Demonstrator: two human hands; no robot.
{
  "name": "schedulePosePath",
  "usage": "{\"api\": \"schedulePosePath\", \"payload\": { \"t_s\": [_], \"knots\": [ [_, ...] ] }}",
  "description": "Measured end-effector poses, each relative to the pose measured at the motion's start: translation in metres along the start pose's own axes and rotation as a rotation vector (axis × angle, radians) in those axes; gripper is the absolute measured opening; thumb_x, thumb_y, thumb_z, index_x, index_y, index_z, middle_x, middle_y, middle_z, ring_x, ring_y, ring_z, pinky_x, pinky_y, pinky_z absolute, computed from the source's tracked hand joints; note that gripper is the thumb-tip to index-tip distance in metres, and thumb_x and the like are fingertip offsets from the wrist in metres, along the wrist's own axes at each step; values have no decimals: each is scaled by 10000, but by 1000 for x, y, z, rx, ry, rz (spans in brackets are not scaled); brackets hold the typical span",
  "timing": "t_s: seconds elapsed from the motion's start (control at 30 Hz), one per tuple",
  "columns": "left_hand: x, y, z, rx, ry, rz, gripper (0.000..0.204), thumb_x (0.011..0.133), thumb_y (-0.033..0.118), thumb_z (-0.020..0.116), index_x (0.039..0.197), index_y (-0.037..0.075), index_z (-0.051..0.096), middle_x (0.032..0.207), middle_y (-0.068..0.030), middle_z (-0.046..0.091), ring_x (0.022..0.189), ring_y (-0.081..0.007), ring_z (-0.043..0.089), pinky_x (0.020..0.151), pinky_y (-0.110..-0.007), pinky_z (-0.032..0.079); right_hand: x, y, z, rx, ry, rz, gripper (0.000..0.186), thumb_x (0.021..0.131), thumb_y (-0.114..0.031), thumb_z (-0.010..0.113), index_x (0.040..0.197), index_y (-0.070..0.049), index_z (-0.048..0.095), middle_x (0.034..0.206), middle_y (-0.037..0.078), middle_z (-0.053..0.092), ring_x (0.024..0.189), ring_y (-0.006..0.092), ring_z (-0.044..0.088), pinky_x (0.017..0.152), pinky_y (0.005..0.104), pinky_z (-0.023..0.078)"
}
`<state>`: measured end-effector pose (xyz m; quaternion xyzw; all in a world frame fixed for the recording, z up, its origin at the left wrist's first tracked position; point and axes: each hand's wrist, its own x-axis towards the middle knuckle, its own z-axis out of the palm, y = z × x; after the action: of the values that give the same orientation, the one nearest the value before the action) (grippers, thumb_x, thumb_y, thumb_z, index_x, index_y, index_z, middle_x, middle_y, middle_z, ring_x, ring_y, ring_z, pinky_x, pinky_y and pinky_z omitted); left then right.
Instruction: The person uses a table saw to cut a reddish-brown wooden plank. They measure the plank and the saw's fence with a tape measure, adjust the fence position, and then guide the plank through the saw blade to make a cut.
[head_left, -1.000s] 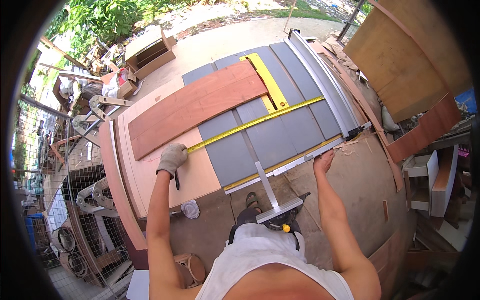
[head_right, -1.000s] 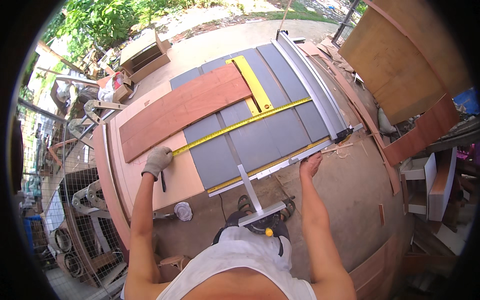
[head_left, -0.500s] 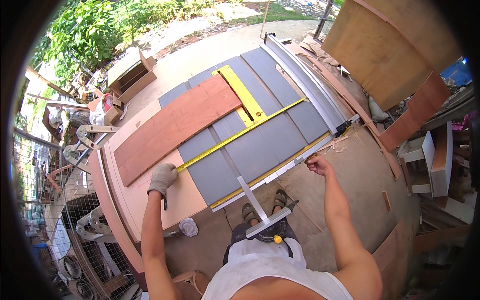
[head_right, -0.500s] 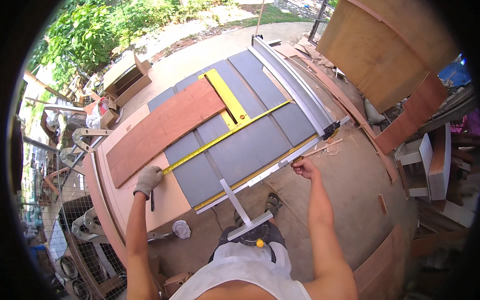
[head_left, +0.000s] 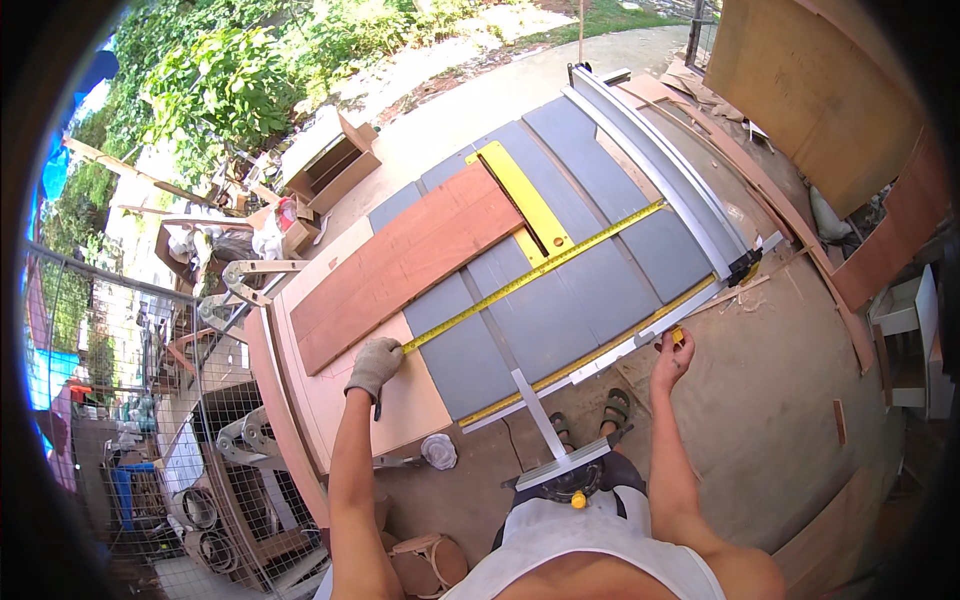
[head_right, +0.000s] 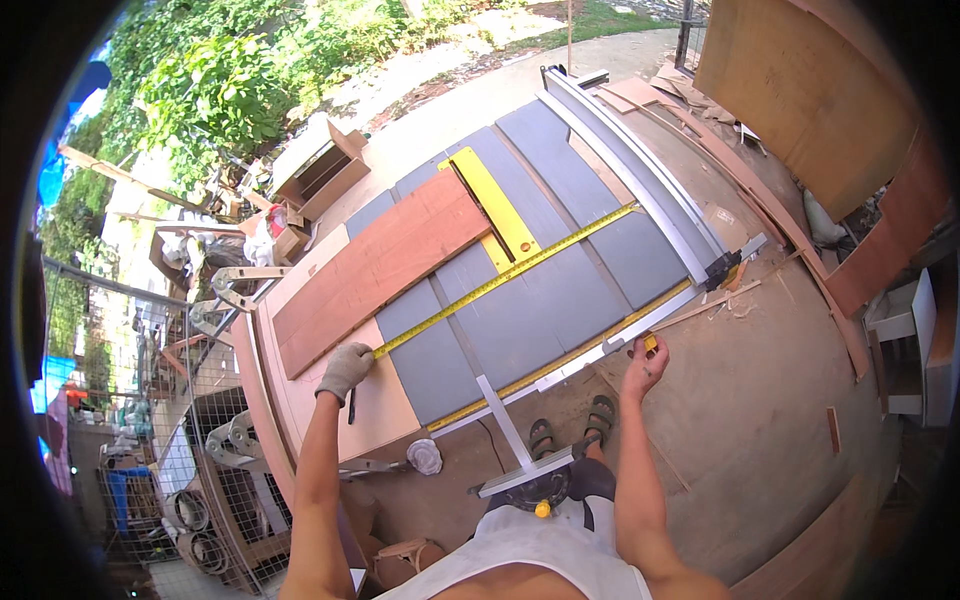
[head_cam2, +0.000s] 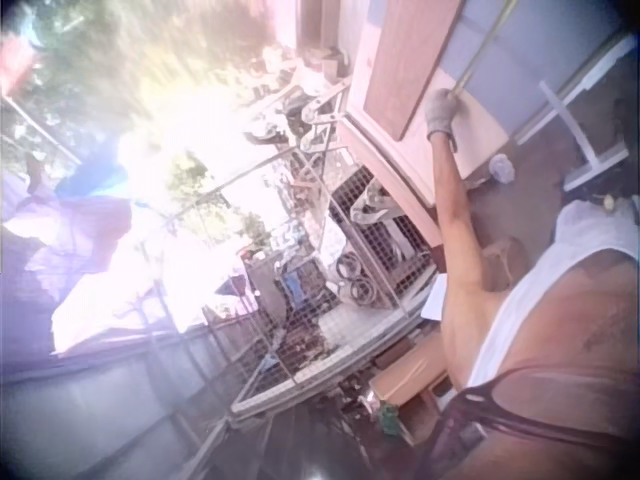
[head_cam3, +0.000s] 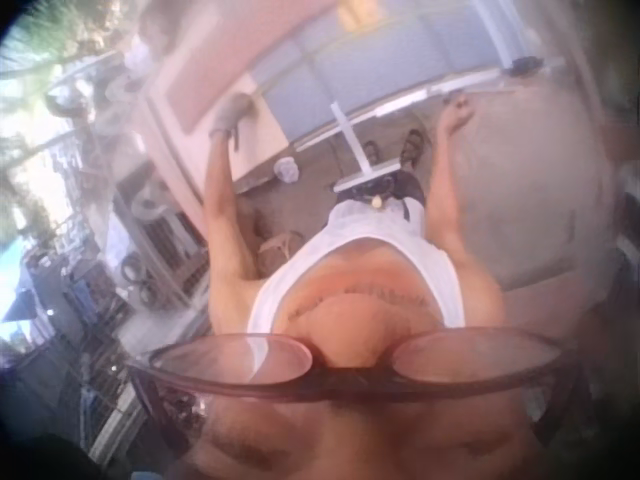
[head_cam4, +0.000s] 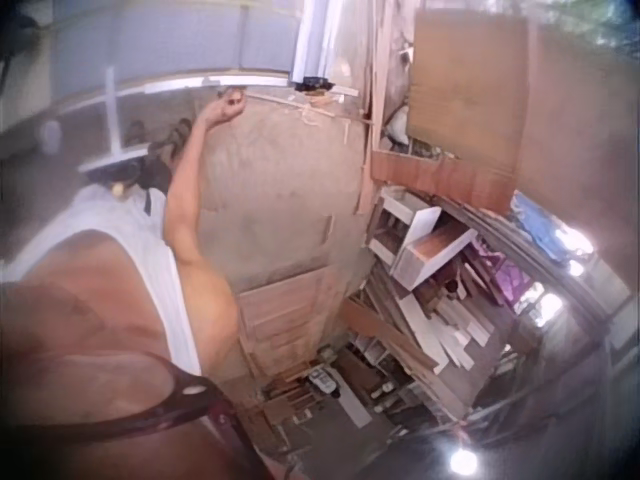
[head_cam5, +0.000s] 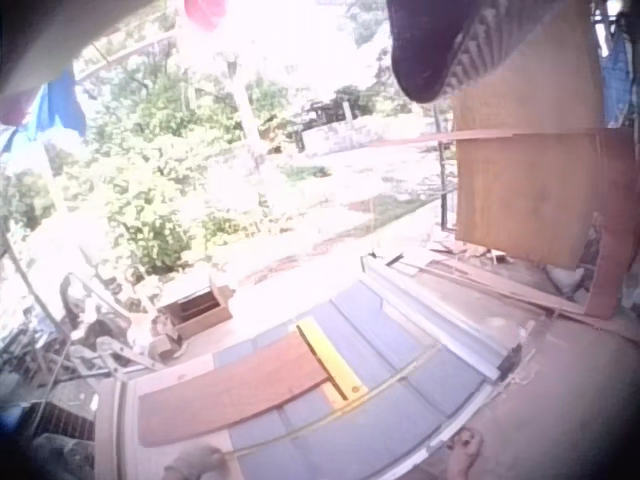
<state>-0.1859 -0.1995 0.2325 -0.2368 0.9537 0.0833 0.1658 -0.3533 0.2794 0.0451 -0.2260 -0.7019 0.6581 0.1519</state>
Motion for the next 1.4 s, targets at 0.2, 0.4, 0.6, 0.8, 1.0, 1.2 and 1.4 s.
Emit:
{"api": "schedulePosePath", "payload": {
  "t_s": [0.2, 0.4, 0.6, 0.8, 1.0, 1.2, 1.4],
  "knots": [
    [10, 24, 5, -40, 25, 44, 272, 815, 257, 539, 898, 66, 714, 892, -166, 675, 850, -325, 645, 799, -425, 498, 35, -31, -8, 116, -235, 658, 487, 938, -540, 415, 827, -77, 518, 584, 37, 462, 423, 106, 401, 349, 259, 354],
    [24, 54, -8, -48, -21, 18, 270, 813, 250, 546, 909, 62, 715, 890, -178, 674, 843, -323, 653, 782, -422, 506, 62, -23, -21, -88, -384, 601, 542, 939, -577, 389, 1012, -64, 548, 756, 86, 563, 568, 149, 534, 468, 296, 481],
    [19, 52, -11, -71, -21, -14, 269, 791, 233, 531, 891, 64, 715, 863, -182, 672, 830, -331, 650, 785, -422, 507, 0, -29, -6, 191, -121, 265, 408, 944, -127, 525, 1298, 18, 383, 1141, 149, 526, 973, 212, 580, 792, 334, 549],
    [29, 56, -10, -45, -65, -18, 311, 788, 237, 482, 920, 89, 722, 872, -180, 675, 850, -333, 652, 813, -424, 510, 11, -10, -17, 210, -198, 364, 329, 973, -243, 481, 1189, 5, 469, 941, 115, 554, 714, 175, 568, 669, 339, 562],
    [44, 80, -14, 74, -68, 0, 295, 775, 226, 494, 880, 62, 716, 835, -201, 663, 816, -356, 645, 802, -436, 508, 55, -15, -34, 246, -434, 821, 507, 967, -519, 382, 977, -47, 567, 703, 69, 550, 579, 176, 536, 532, 317, 491],
    [41, 78, -6, 37, -64, -34, 304, 796, 236, 485, 926, 87, 715, 911, -177, 675, 881, -335, 652, 810, -440, 517, 1, -21, -4, 1, -100, 73, 475, 983, -424, 385, 1163, 2, 494, 930, 122, 563, 725, 182, 567, 581, 323, 556],
    [40, 90, -4, 2, -14, -8, 300, 806, 239, 481, 932, 100, 716, 925, -163, 679, 896, -325, 652, 807, -442, 517, 14, -4, -4, -90, -89, 275, 442, 980, -397, 380, 1134, -3, 509, 829, 107, 534, 568, 161, 522, 448, 304, 503]
  ]
}}
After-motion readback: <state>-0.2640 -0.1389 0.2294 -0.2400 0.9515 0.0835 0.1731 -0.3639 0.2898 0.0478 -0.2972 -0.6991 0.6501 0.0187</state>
